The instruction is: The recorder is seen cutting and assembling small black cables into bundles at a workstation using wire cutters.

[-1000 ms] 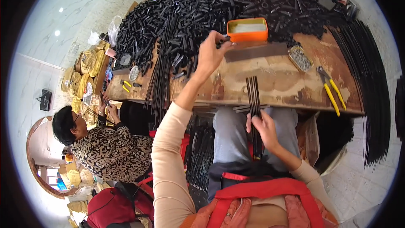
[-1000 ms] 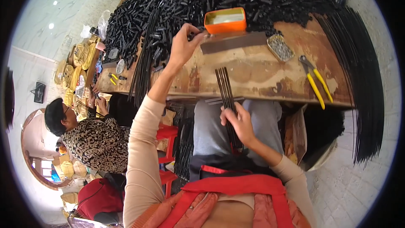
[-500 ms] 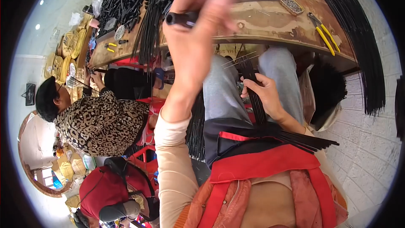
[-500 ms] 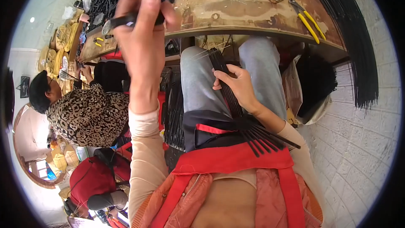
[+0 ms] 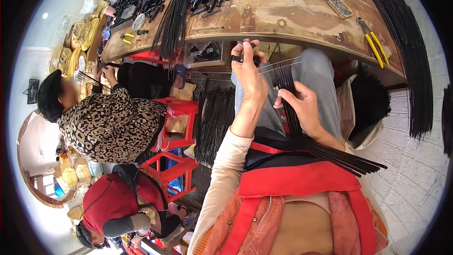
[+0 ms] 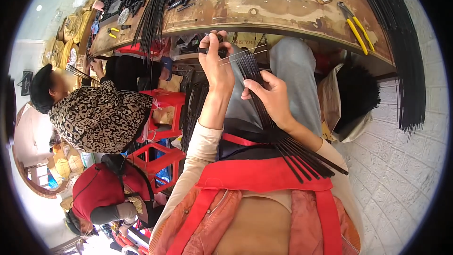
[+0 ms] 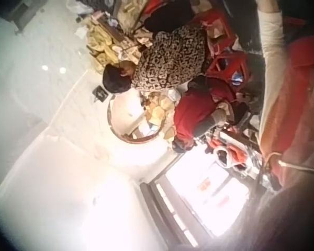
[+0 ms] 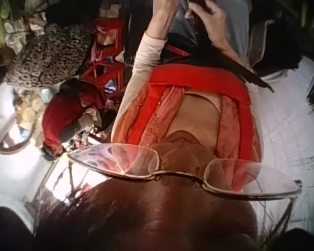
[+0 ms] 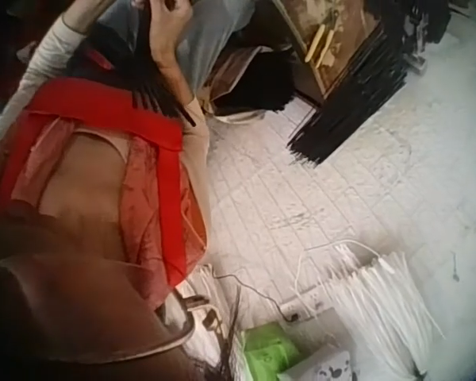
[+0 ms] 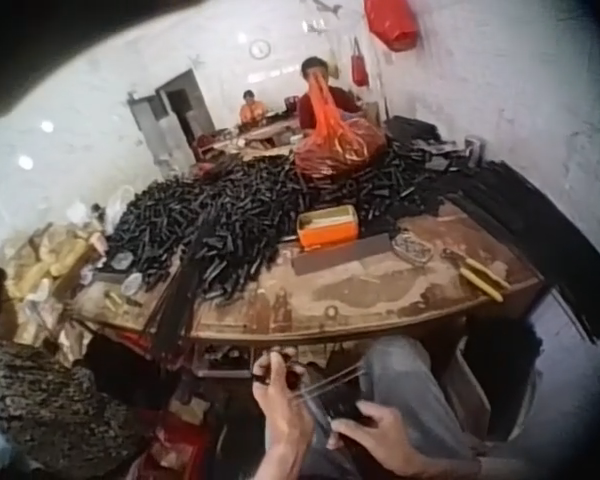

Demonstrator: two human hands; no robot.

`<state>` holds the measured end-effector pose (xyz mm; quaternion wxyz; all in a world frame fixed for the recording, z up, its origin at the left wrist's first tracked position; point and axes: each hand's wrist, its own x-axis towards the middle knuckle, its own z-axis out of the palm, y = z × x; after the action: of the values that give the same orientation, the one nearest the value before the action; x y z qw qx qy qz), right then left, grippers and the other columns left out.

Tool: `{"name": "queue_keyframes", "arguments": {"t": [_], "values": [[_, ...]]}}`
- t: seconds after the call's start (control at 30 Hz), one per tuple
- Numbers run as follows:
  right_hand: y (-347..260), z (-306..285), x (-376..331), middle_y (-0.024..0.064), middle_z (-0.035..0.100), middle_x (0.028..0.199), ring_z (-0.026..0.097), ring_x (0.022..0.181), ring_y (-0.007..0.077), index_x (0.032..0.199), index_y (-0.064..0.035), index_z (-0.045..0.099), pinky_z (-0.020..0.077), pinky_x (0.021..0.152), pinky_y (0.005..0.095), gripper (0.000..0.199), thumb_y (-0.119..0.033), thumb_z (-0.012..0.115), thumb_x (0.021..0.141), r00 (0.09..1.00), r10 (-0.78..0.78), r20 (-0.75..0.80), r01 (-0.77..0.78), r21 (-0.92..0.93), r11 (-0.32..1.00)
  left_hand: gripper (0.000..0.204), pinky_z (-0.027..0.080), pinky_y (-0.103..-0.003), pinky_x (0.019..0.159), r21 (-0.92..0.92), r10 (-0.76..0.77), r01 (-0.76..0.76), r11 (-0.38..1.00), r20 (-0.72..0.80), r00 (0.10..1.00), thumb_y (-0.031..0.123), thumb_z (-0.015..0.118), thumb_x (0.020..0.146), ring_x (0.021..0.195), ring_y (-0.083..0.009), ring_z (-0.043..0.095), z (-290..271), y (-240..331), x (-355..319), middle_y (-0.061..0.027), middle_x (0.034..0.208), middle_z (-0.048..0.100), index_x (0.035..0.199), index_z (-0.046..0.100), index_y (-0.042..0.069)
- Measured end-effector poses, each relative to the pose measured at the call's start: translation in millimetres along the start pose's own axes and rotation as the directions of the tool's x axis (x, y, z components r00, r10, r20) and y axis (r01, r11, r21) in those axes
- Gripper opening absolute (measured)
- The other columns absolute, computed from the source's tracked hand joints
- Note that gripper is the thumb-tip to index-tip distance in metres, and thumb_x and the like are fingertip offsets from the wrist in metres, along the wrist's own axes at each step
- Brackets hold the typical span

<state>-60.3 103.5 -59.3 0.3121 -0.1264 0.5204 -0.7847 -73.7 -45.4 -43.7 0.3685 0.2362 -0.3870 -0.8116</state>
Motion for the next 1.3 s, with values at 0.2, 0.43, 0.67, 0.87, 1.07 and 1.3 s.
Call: {"name": "queue_keyframes", "arguments": {"t": [0.2,0.43,0.67,0.87,1.07,1.3], "values": [[0,1,2,0.006,0.064,0.078,0.063,0.07,0.0122,0.097,0.0022,0.062,0.0541,0.066,0.0265,0.014,-0.01,0.065,0.092,1.0,0.018,-0.001,-0.018,-0.037,0.999,0.013,0.044,-0.027,0.065,-0.015,0.072,-0.075,0.997,-0.111,0.991,0.018,0.056,0.098,0.07,-0.0119,0.056,-2,-3,1,-0.0069,0.095,0.064,0.099,0.053,0.006],[-5,-2,1,0.006,0.065,0.077,0.063,0.068,0.0122,0.094,0.0015,0.062,0.052,0.063,0.0253,0.012,-0.009,0.066,0.091,0.998,0.024,-0.058,-0.023,0.015,1.0,0.016,0.055,-0.031,0.079,0.016,-0.301,0.303,0.953,0.171,0.938,0.016,0.066,0.092,0.087,-0.0191,0.066,-39,11,-21,-0.0051,0.094,0.065,0.101,0.063,0.002],[-10,-1,-2,0.0059,0.065,0.077,0.063,0.068,0.012,0.096,0.0007,0.063,0.0509,0.063,0.0239,0.013,-0.01,0.067,0.09,0.998,0.049,-0.048,-0.049,-0.005,0.999,0.022,0.055,-0.029,0.08,0.006,-0.385,0.397,0.918,0.254,0.887,0.017,0.07,0.089,0.091,-0.0191,0.067,-37,22,-28,-0.007,0.099,0.066,0.105,0.065,0.002],[-13,0,-5,0.0059,0.065,0.076,0.063,0.069,0.0116,0.096,0.0,0.063,0.0499,0.064,0.0235,0.013,-0.011,0.067,0.09,0.997,0.066,-0.033,-0.067,-0.006,0.998,0.023,0.054,-0.029,0.082,0.019,-0.368,0.378,0.926,0.27,0.89,0.018,0.069,0.09,0.093,-0.018,0.066,-31,26,-31,-0.0094,0.103,0.066,0.105,0.066,0.001],[-12,-2,-5,0.0058,0.065,0.076,0.062,0.068,0.0114,0.096,-0.0004,0.062,0.0495,0.064,0.0236,0.013,-0.012,0.066,0.091,0.997,0.068,-0.032,-0.068,-0.001,0.998,0.038,0.054,-0.03,0.082,0.046,-0.306,0.307,0.951,0.301,0.903,0.017,0.066,0.092,0.092,-0.0182,0.065,-26,26,-36,-0.0117,0.106,0.065,0.126,0.056,0.003],[-12,-1,-6,0.0057,0.065,0.076,0.062,0.068,0.0114,0.097,-0.0003,0.062,0.0494,0.064,0.024,0.014,-0.013,0.065,0.091,0.998,0.059,-0.028,-0.059,-0.002,0.998,0.044,0.054,-0.031,0.082,0.019,-0.287,0.292,0.956,0.266,0.92,0.014,0.066,0.092,0.092,-0.0191,0.065,-31,22,-34,-0.0133,0.107,0.065,0.132,0.051,0.006]]}}
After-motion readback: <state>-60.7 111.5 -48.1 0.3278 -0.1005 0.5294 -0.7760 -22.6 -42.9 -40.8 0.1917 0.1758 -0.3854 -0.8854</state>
